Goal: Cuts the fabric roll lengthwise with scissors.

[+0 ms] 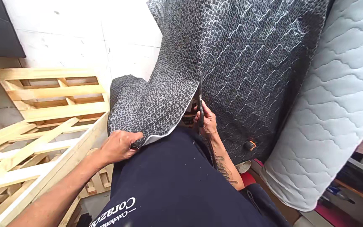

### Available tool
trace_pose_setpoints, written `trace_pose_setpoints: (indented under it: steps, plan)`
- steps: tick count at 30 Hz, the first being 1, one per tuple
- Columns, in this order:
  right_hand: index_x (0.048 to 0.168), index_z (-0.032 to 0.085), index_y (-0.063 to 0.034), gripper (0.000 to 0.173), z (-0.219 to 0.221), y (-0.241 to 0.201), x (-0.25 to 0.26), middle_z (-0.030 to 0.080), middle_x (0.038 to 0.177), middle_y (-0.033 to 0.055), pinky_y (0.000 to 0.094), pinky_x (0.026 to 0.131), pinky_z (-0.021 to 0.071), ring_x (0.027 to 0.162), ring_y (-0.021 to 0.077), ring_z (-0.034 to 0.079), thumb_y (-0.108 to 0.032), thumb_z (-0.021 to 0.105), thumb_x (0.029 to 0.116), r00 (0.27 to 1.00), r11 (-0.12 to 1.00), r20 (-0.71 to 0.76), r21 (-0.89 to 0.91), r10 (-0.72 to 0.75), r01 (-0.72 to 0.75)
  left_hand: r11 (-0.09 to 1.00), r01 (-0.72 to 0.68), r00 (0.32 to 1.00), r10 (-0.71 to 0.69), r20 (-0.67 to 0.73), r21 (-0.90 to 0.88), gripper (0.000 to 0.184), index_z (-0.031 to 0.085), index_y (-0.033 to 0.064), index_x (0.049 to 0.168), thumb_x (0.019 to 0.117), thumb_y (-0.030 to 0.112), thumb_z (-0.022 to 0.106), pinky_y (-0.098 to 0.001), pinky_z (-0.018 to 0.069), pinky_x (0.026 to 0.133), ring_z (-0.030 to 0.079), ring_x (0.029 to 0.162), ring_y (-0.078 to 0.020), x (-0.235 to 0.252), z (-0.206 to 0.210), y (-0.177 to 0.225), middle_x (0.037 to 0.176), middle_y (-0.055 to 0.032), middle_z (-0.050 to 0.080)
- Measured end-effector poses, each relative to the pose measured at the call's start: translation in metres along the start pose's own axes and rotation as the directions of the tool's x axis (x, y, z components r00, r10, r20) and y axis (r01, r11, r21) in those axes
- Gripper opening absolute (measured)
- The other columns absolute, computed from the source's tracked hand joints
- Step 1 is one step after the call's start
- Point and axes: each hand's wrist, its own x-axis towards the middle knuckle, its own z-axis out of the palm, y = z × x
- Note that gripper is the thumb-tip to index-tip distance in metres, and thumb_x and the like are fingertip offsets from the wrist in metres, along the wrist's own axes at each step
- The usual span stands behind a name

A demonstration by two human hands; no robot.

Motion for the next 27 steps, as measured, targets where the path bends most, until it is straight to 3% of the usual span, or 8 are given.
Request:
trace_pose_setpoints:
  steps: [7, 11, 15, 19, 23, 27]
  plan:
    - [0.152, 0.038, 0.0060, 0.055, 0.013, -0.013, 0.027, 0.065, 0.111, 0.0076, 0.0227, 0.065, 0.0530, 0.073, 0.0072, 0.059, -0.007, 0.052, 0.1001, 1.000, 1.000, -0.012, -0.012, -0.010, 0.010, 0.999, 0.000, 1.000, 0.000, -0.011, -0.041, 0.028, 0.065, 0.0060, 0.083, 0.0756, 0.033, 0.066, -0.0511, 0.0484, 0.047, 0.065, 0.053, -0.0274, -0.012, -0.028, -0.015, 0.058, -0.0077, 0.058]
    - [0.150, 0.041, 0.0065, 0.055, 0.016, -0.017, 0.038, 0.067, 0.109, 0.0091, 0.0256, 0.064, 0.0553, 0.073, 0.0097, 0.061, -0.003, 0.056, 0.0986, 0.999, 0.999, -0.009, -0.030, -0.032, 0.032, 0.995, 0.034, 0.997, -0.028, 0.069, -0.093, 0.028, 0.069, 0.0087, 0.085, 0.0730, 0.034, 0.069, -0.0509, 0.0508, 0.051, 0.066, 0.056, -0.0241, -0.019, -0.044, -0.021, 0.060, -0.0051, 0.061]
    - [0.152, 0.039, 0.0034, 0.054, 0.027, -0.026, 0.056, 0.065, 0.109, 0.0076, 0.0231, 0.064, 0.0534, 0.072, 0.0079, 0.059, -0.008, 0.052, 0.1011, 1.000, 1.000, -0.027, -0.029, -0.007, 0.006, 0.984, 0.084, 0.984, -0.056, 0.169, -0.159, 0.027, 0.070, 0.0097, 0.087, 0.0706, 0.032, 0.072, -0.0506, 0.0514, 0.055, 0.067, 0.061, -0.0221, -0.020, -0.058, -0.021, 0.064, -0.0040, 0.064]
    - [0.151, 0.043, 0.0031, 0.054, 0.030, -0.036, 0.070, 0.066, 0.106, 0.0082, 0.0240, 0.060, 0.0533, 0.070, 0.0089, 0.059, -0.003, 0.056, 0.0993, 1.000, 1.000, -0.008, -0.030, -0.003, 0.003, 0.960, 0.191, 0.924, -0.105, 0.369, -0.205, 0.021, 0.073, 0.0125, 0.091, 0.0734, 0.024, 0.077, -0.0508, 0.0534, 0.064, 0.068, 0.069, -0.0198, -0.019, -0.076, -0.023, 0.072, -0.0018, 0.068]
    - [0.152, 0.040, 0.0028, 0.054, 0.035, -0.037, 0.084, 0.065, 0.109, 0.0078, 0.0235, 0.065, 0.0540, 0.073, 0.0081, 0.060, -0.006, 0.053, 0.1009, 1.000, 1.000, 0.007, -0.018, -0.022, 0.022, 0.925, 0.280, 0.887, -0.148, 0.437, -0.255, 0.019, 0.073, 0.0151, 0.087, 0.0721, 0.026, 0.076, -0.0446, 0.0538, 0.064, 0.066, 0.068, -0.0122, -0.026, -0.084, -0.032, 0.071, 0.0036, 0.067]
    - [0.153, 0.041, 0.0016, 0.056, 0.045, -0.043, 0.105, 0.066, 0.105, 0.0086, 0.0250, 0.062, 0.0544, 0.070, 0.0096, 0.060, -0.003, 0.056, 0.0995, 1.000, 1.000, -0.001, 0.008, -0.029, 0.029, 0.829, 0.475, 0.779, -0.241, 0.579, -0.296, 0.011, 0.071, 0.0164, 0.084, 0.0758, 0.023, 0.076, -0.0377, 0.0530, 0.062, 0.062, 0.063, -0.0080, -0.031, -0.096, -0.039, 0.069, 0.0060, 0.065]
